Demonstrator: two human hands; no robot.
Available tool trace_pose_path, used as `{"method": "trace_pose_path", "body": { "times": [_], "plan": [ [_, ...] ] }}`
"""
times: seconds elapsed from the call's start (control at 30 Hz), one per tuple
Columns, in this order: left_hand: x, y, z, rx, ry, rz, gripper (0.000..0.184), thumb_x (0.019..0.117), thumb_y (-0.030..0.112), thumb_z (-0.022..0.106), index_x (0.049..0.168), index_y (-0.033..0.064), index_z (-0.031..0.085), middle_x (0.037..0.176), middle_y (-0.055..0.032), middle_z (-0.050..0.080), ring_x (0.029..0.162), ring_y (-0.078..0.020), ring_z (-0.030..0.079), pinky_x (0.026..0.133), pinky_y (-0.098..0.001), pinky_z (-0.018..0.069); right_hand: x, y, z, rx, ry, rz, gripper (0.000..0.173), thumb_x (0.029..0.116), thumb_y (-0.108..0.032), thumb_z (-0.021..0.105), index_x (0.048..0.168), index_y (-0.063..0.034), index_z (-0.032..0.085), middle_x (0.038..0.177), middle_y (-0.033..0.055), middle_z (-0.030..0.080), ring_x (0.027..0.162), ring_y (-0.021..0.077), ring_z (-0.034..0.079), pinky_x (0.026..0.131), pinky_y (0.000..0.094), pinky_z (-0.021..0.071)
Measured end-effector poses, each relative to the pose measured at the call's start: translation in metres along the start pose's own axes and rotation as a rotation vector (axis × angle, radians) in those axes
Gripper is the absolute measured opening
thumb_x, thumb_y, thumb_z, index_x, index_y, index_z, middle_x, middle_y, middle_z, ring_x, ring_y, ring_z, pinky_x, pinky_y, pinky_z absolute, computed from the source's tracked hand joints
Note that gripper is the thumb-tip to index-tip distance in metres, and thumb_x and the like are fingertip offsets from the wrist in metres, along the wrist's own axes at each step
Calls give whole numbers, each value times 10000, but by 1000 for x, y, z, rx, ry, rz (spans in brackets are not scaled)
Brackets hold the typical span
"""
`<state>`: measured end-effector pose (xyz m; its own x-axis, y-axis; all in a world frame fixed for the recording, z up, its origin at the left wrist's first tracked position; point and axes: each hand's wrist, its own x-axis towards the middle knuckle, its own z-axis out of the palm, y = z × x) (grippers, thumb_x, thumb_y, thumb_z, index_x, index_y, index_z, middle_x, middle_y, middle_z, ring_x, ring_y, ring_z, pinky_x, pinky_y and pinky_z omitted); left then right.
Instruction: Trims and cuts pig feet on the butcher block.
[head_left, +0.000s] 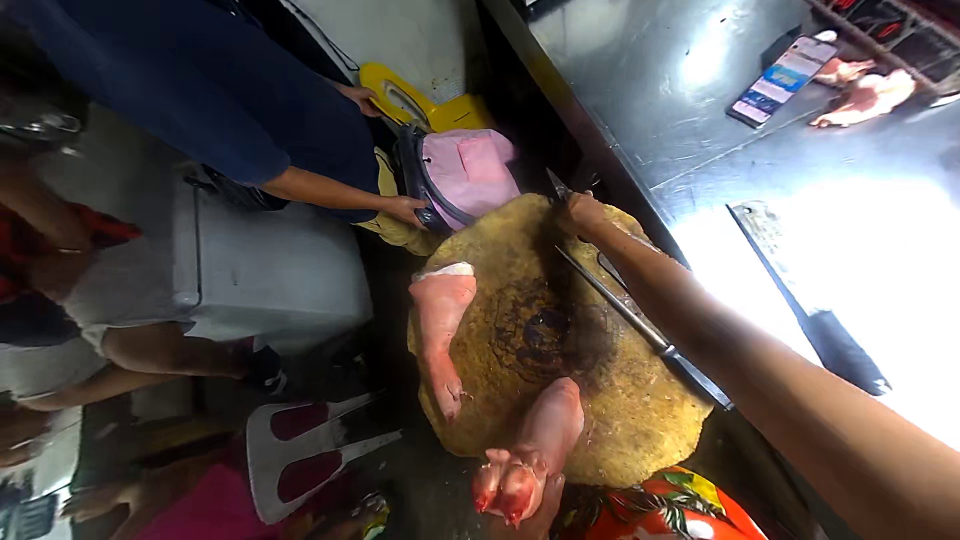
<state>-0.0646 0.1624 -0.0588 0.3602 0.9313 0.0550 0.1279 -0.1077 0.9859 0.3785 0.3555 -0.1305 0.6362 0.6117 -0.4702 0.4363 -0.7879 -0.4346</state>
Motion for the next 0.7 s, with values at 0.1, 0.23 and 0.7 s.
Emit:
{"method": "trace_pose_path", "body": {
  "times": [0.1, 0.23, 0.7],
  "plan": [
    [2, 9, 3, -62, -24, -39, 627, 687, 221, 945, 1170, 1, 611, 1021, -2, 729, 992, -69, 698, 934, -276, 580, -24, 1, 6, 43, -38, 29, 558, 918, -313, 672, 1340, 32, 551, 1242, 304, 641, 1169, 478, 631, 921, 697, 498],
    [13, 29, 9, -30, -61, -104, 676, 674, 264, 942, 1168, -19, 578, 1009, 18, 725, 994, -24, 688, 951, -248, 566, -80, 39, 21, 124, -19, 6, 550, 903, -263, 672, 1387, -44, 532, 1142, 294, 671, 1068, 495, 664, 849, 711, 520],
    [35, 23, -32, -63, -512, -136, 711, 676, 321, 938, 1199, -44, 624, 1081, -32, 743, 1049, -55, 695, 957, -234, 562, -4, 48, 30, 1498, -106, 72, 425, 1095, -215, 313, 1493, -150, 446, 942, 92, 645, 618, 158, 598, 553, 318, 537]
  ]
}}
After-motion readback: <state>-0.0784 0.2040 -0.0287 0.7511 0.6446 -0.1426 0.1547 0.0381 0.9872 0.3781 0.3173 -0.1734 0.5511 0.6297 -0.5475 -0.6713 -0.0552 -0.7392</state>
